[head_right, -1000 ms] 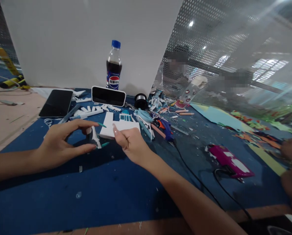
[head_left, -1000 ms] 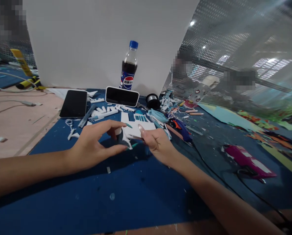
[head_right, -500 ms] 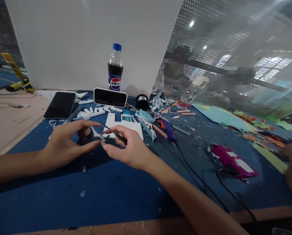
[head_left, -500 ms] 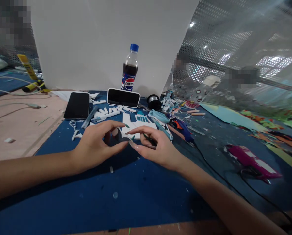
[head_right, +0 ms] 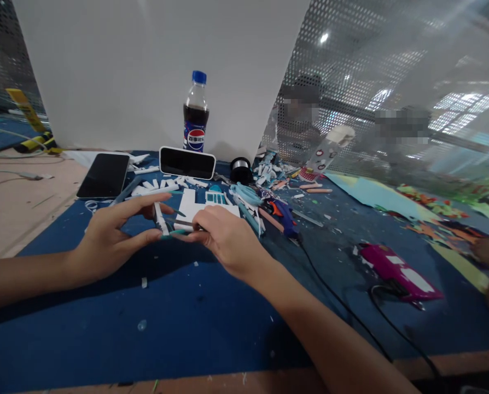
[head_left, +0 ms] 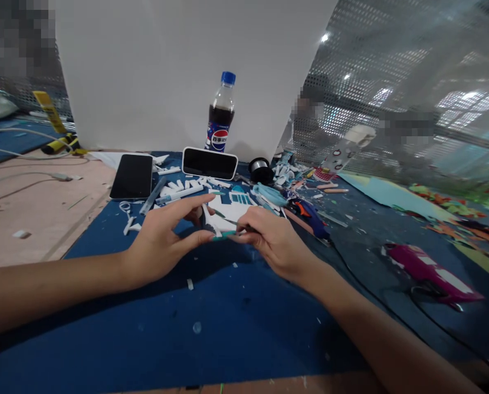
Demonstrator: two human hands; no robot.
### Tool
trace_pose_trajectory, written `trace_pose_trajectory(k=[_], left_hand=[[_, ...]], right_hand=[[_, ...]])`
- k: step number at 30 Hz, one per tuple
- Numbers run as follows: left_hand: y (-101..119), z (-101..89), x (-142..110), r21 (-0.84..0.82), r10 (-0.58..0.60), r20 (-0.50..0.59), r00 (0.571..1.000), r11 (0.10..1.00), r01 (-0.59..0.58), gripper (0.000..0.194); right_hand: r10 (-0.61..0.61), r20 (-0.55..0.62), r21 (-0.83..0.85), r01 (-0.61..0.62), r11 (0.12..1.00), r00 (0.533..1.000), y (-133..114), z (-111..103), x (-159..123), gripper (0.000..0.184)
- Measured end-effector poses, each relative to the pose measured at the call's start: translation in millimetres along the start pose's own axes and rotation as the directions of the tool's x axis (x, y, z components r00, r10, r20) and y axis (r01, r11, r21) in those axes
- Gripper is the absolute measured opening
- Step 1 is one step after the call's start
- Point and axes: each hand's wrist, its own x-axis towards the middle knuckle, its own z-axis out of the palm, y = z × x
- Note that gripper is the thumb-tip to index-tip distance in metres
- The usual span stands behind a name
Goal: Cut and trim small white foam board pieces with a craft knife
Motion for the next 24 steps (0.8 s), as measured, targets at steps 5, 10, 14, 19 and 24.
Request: trace_pose_trajectory(k=[5,10,14,19,24], left_hand=[[0.5,0.0,0.8,-0.018,0.014,0.025,1.000,1.000,-0.014,0.043],[2.5,-0.3,0.4,-0.028,0.035,0.038,0.999,0.999,-0.034,0.044],[1.6,-0.8,0.7,-0.003,0.077,0.048,0.996,0.997,-0.077,0.042],[-0.3,-1.2,2.4,0.014,0.120,0.067,0.990,0.993,-0.121,0.041],[0.1,-0.5,2.6,-0.008,0.109,0.089,0.990,0.994,-0.109,0.040]], right_hand=[[0.026,0.034,-0.033,-0.025,0.999,0.999,0.9,0.5,-0.8,0.053],[0.004,0.087,0.002,-0.004,1.000,0.996,-0.1,2.3,-2.3,0.051],[-0.003,0.151,-0.014,0.005,1.000,0.988,-1.7,1.6,-2.6,0.052],[0.019,0.191,-0.051,-0.009,0.999,0.981,-3.3,0.5,-2.2,0.052],[0.016,0.203,-0.058,-0.004,0.998,0.979,-5.8,1.1,-1.9,0.051]])
